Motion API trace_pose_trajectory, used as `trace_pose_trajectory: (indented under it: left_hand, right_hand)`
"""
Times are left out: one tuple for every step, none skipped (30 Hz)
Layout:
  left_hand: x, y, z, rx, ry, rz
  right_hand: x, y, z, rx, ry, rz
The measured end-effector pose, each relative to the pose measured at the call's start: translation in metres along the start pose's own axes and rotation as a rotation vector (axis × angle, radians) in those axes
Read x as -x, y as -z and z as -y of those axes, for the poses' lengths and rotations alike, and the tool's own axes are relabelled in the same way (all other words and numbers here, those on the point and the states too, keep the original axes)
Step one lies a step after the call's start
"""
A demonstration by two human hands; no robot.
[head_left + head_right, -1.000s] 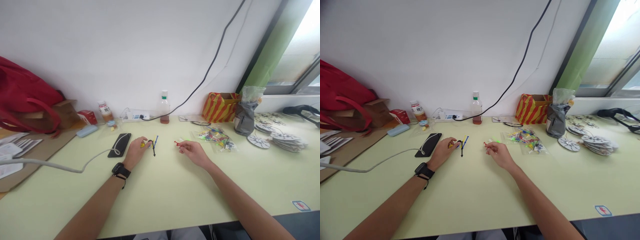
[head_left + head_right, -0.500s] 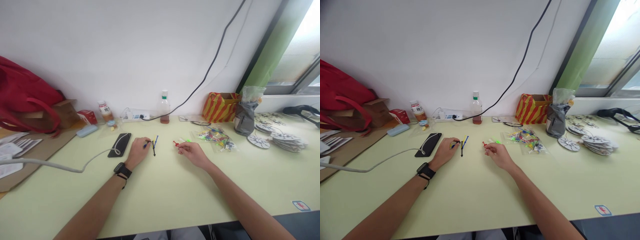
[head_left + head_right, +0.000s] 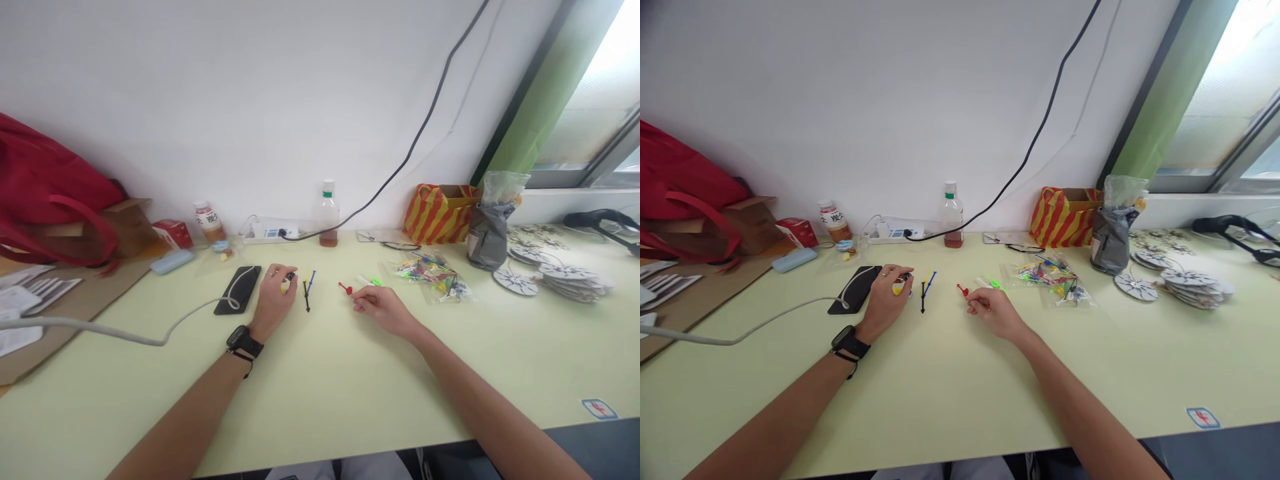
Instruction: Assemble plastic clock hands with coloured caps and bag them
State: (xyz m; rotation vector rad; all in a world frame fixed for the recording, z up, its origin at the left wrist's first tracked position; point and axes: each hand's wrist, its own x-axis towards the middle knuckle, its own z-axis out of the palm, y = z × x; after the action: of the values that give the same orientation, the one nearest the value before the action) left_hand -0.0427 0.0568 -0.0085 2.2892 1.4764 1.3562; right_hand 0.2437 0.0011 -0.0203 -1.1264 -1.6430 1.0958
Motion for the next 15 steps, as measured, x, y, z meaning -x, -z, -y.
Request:
trace_pose_trajectory:
  left_hand:
    - [0.001, 0.000, -0.001, 0.008, -0.008, 0.014]
    - [0.001, 0.001, -0.002, 0.010, -0.017, 0.043]
    - [0.002, 0.000, -0.003, 0.006, -0.027, 0.081]
    - [0.004, 0.000, -0.004, -0.003, -0.037, 0.126]
    - [0.005, -0.001, -0.005, -0.019, -0.042, 0.169]
    - [0.006, -0.001, -0.006, -0.045, -0.041, 0.202]
    - [0.008, -0.002, -0.007, -0.077, -0.039, 0.228]
    - [0.009, -0.003, -0.007, -0.112, -0.038, 0.246]
    - [0.010, -0.005, -0.008, -0.146, -0.040, 0.259]
    - [0.011, -0.006, -0.009, -0.178, -0.045, 0.269]
    - [0.012, -0.007, -0.009, -0.204, -0.052, 0.276]
    - [0.012, -0.008, -0.010, -0.224, -0.060, 0.282]
    - [0.013, -0.009, -0.010, -0.241, -0.067, 0.283]
    - [0.013, -0.010, -0.009, -0.258, -0.069, 0.280]
    - [0.013, -0.010, -0.009, -0.274, -0.067, 0.273]
  right_hand:
    - [0.000, 0.000, 0.000, 0.002, -0.004, -0.001]
    - [0.000, -0.001, -0.001, 0.004, -0.007, -0.005]
    - [0.000, -0.001, -0.001, 0.009, -0.008, -0.012]
    - [-0.001, -0.001, -0.002, 0.022, -0.009, -0.022]
    - [-0.001, 0.000, -0.002, 0.040, -0.011, -0.039]
    - [-0.001, 0.000, -0.003, 0.066, -0.014, -0.063]
    - [-0.002, 0.002, -0.004, 0.100, -0.016, -0.092]
    - [-0.002, 0.003, -0.006, 0.143, -0.017, -0.125]
    - [-0.003, 0.005, -0.007, 0.195, -0.014, -0.156]
    - [-0.003, 0.007, -0.008, 0.255, -0.007, -0.184]
    - [-0.003, 0.009, -0.010, 0.323, 0.007, -0.209]
    - [-0.003, 0.011, -0.011, 0.396, 0.027, -0.233]
    - [-0.003, 0.013, -0.012, 0.465, 0.048, -0.253]
    - [-0.002, 0.014, -0.013, 0.524, 0.069, -0.269]
    - [-0.002, 0.015, -0.013, 0.570, 0.087, -0.282]
